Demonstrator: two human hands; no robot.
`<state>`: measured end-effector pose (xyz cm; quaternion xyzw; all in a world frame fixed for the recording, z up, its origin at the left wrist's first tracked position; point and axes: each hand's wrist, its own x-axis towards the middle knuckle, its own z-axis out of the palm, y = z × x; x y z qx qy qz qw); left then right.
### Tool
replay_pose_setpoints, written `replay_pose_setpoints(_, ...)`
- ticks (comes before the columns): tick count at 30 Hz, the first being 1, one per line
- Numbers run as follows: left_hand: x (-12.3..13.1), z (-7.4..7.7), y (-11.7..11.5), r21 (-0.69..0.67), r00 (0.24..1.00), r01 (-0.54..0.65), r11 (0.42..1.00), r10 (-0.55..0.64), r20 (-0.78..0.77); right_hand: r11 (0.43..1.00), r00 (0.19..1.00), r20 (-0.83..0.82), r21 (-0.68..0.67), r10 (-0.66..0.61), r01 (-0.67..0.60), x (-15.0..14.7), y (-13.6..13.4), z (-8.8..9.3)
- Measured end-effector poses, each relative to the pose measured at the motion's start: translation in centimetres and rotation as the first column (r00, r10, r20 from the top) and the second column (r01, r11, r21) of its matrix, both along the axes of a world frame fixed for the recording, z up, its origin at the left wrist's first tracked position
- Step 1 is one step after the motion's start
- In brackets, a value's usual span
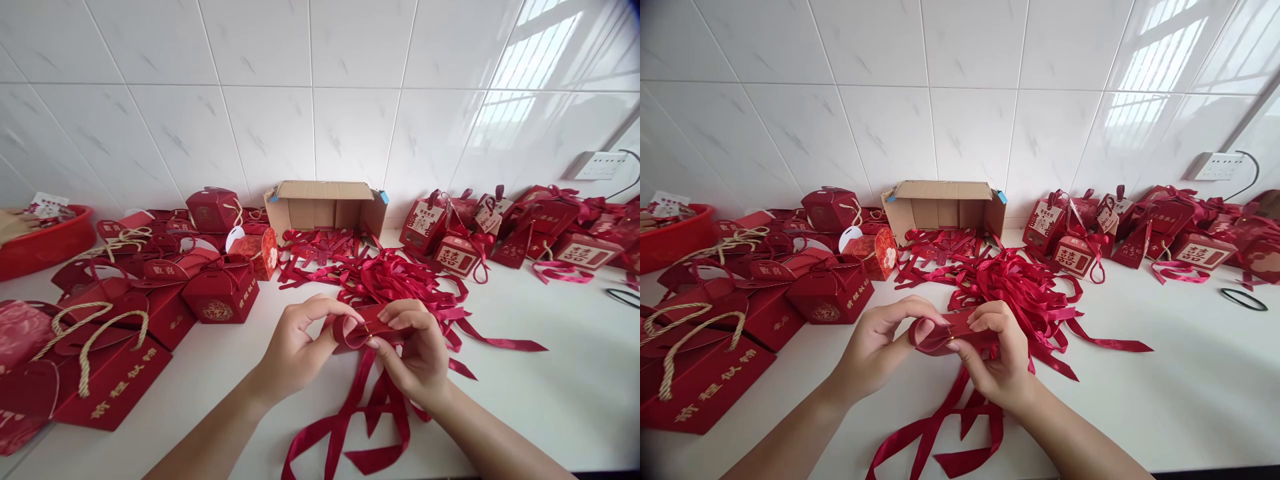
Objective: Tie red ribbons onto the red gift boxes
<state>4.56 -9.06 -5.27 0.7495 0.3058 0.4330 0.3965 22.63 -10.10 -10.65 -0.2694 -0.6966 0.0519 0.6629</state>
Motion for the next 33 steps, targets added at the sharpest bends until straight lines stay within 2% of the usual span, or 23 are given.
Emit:
replay_pose_setpoints(6,0.0,0.5,-0.1,0.061,0.994,0.102,0.993,-0.101,-0.029,1.000,1.000,-0.003,0.022,-0.005,0.005,0.0,-0.1,0.1)
replay_pose_setpoints(12,-0.1,0.5,0.0,0.167,0.981,0.195,0.967,-0.194,-0.022,0.986,0.998,0.031,0.164,-0.047,0.041,0.2,-0.2,0.8)
replay_pose_setpoints(22,-0.1,-0.8,0.5,0.131,0.981,0.191,0.973,-0.194,0.006,0.988,0.993,0.089,0.123,0.078,-0.089,0.0,0.2,1.1)
replay_pose_setpoints(28,-0.1,-1.2,0.8,0.114,0.981,0.194,0.974,-0.196,0.008,0.988,0.996,0.076,0.143,0.047,-0.057,0.0,0.5,1.0)
replay_pose_setpoints(33,-0.3,-2.0,1.0,0.093,0.991,0.128,0.987,-0.131,0.023,0.992,0.999,0.042,0.123,0.005,-0.011,-0.1,0.9,0.6)
